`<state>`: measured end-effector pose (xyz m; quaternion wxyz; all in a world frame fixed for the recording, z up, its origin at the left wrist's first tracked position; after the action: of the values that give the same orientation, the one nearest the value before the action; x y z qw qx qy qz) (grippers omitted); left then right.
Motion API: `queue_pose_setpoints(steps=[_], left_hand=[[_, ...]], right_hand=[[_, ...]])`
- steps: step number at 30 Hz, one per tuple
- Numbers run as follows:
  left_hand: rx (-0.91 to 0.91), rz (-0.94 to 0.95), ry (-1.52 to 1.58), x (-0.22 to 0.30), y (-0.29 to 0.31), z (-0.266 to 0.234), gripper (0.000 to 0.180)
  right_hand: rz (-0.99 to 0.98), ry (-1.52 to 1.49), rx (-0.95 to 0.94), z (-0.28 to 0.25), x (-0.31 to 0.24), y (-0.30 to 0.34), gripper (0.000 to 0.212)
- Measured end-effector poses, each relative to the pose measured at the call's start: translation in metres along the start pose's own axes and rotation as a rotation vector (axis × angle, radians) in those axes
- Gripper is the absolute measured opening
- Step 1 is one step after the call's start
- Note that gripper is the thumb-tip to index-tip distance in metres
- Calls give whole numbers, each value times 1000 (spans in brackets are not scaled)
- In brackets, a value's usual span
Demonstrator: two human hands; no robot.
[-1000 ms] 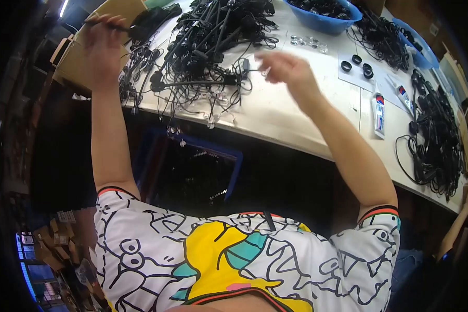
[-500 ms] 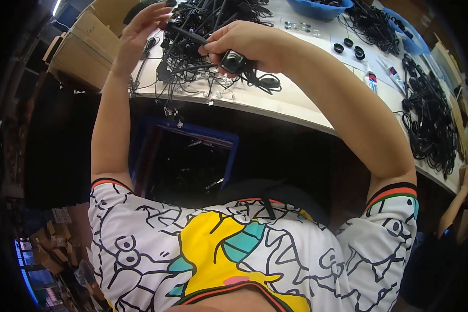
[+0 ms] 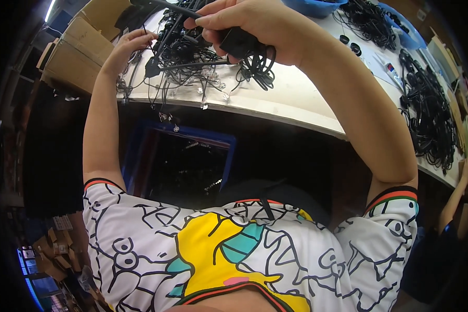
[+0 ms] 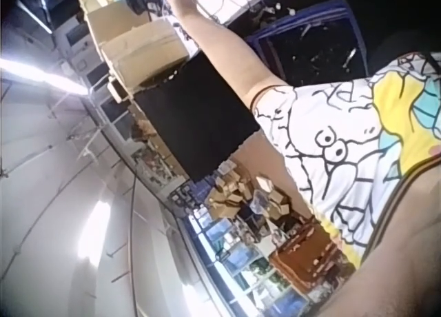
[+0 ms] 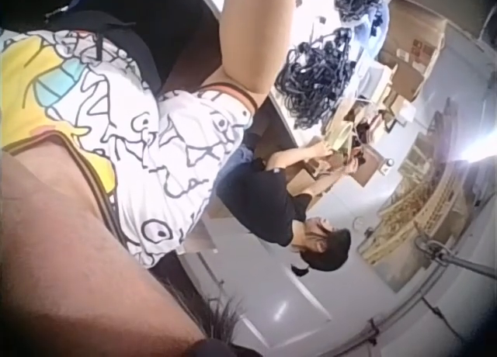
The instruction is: The person assembles electronic components by connecting small connectors on cables to plastic housings, then applies glue to the housings with an adhesive tube.
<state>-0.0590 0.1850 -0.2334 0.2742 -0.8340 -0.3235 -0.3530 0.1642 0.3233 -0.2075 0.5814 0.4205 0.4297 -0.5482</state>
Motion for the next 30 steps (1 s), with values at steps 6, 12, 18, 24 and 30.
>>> queue_pose_setpoints(steps=[6,12,18,24,30], left_hand=[[739,385,-255,52,-26,-126,19],[937,854,-13,206,19,-116,26],[911,932,-388,195,41,-80,18],[596,707,-127,151,51,19,34],[129,-95,796,103,106,162,50]], right_hand=[[-282,246,57,2,-14,-2,28],[-482,388,176,2,-28,17,30],[-350,215,347,-33,8,48,27],[-118,-96,435,-69,81,93,24],[-8,-123,407,-64,125,125,25]])
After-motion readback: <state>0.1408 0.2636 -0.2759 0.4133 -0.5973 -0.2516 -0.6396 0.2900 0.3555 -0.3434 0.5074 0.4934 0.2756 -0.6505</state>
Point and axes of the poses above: each hand's wrist, its own y-axis away from the middle knuckle, its own z-axis out of the palm, x = y × z, the point moved 9 cm from there along -y, towards the middle knuckle, and after that the axes turned 13 degrees about x, right-handed, at the moved point
